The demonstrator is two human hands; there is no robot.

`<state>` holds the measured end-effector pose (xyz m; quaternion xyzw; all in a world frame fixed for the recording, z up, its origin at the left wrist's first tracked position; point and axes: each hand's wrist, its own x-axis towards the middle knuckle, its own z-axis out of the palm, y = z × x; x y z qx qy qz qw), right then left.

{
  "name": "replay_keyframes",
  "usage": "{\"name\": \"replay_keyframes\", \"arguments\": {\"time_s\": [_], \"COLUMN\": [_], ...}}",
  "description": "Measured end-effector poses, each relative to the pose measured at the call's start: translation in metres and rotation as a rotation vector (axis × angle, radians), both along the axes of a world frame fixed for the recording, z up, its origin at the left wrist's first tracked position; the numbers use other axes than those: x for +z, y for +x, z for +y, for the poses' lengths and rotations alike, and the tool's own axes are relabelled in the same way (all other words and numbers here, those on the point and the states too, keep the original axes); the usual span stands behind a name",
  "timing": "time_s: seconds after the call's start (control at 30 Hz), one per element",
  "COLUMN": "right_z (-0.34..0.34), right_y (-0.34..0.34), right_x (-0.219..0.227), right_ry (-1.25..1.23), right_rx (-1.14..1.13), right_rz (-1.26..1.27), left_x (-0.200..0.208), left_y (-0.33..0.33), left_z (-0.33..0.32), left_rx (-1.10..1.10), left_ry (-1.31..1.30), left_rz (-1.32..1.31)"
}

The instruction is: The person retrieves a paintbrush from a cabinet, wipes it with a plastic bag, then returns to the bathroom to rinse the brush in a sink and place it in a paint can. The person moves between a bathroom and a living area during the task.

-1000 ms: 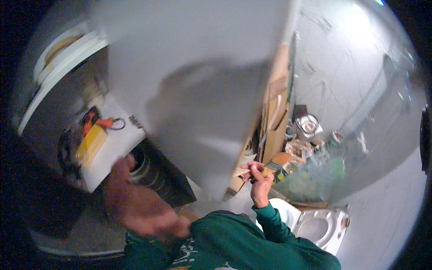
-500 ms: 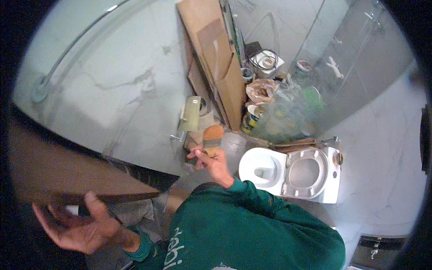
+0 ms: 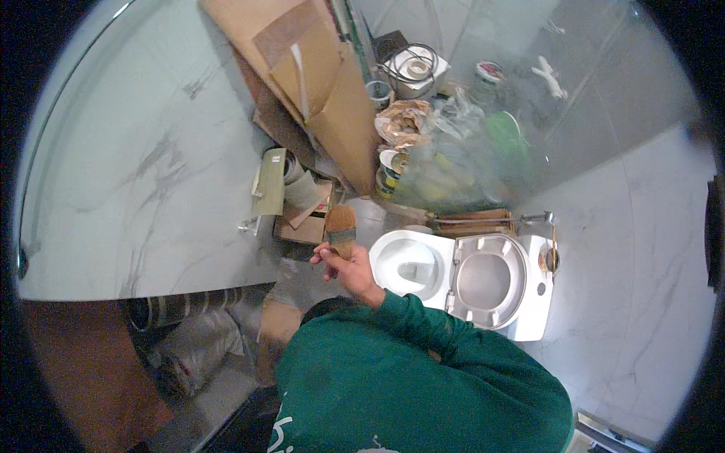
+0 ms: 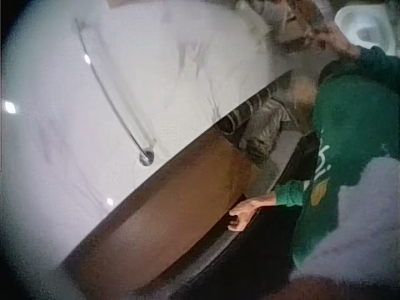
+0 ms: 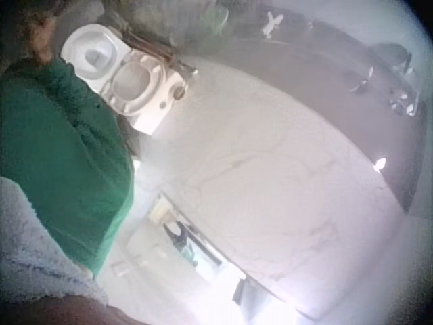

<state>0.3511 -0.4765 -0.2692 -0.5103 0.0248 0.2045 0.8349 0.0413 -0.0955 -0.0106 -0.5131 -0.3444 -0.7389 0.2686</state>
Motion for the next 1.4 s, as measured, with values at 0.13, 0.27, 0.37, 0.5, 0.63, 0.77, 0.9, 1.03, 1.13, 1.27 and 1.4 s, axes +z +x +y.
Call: {"name": "replay_keyframes", "arguments": {"time_s": [0.13, 0.27, 0.37, 0.5, 0.63, 0.77, 0.9, 1.03, 1.13, 1.27, 1.4], "right_z": [-0.030, -0.050, -0.072, -0.106, -0.144, -0.149, -0.123, -0.098, -0.087, -0.062, -0.042], "right_y": [0.013, 0.018, 0.014, 0.000, -0.016, -0.010, 0.027, 0.079, 0.111, 0.149, 0.198], "right_x": [-0.004, 0.001, -0.001, -0.014, -0.014, 0.005, 0.022, 0.021, 0.008, -0.020, -0.050], "right_ry": [-0.007, -0.046, -0.118, -0.196, -0.527, -0.767, -0.784, -0.858, -0.838, -0.544, -0.406], "right_rx": [-0.069, -0.217, -0.316, -0.478, -0.508, -0.469, -0.414, -0.298, -0.164, -0.190, -0.229], "right_rz": [-0.050, -0.072, -0.065, -0.073, -0.074, -0.045, -0.060, -0.144, 0.034, 0.175, 0.341], "left_x": [-0.046, -0.130, -0.187, -0.245, -0.288, -0.319, -0.332, -0.344, -0.353, -0.379, -0.436], "left_y": [0.047, 0.170, 0.250, 0.316, 0.365, 0.420, 0.475, 0.523, 0.544, 0.563, 0.610], "left_z": [-0.001, -0.057, -0.114, -0.179, -0.227, -0.252, -0.253, -0.243, -0.236, -0.237, -0.260], "left_rx": [-0.328, -0.807, -1.335, -1.504, -1.629, -1.769, -1.842, -1.797, -1.764, -1.744, -1.753], "left_ry": [-0.329, -0.576, -1.130, -1.241, -1.453, -1.394, -1.410, -1.432, -1.451, -1.624, -2.026], "left_rz": [0.031, 0.595, 0.553, 1.002, 1.295, 1.526, 1.570, 1.489, 1.419, 1.296, 1.019]}}
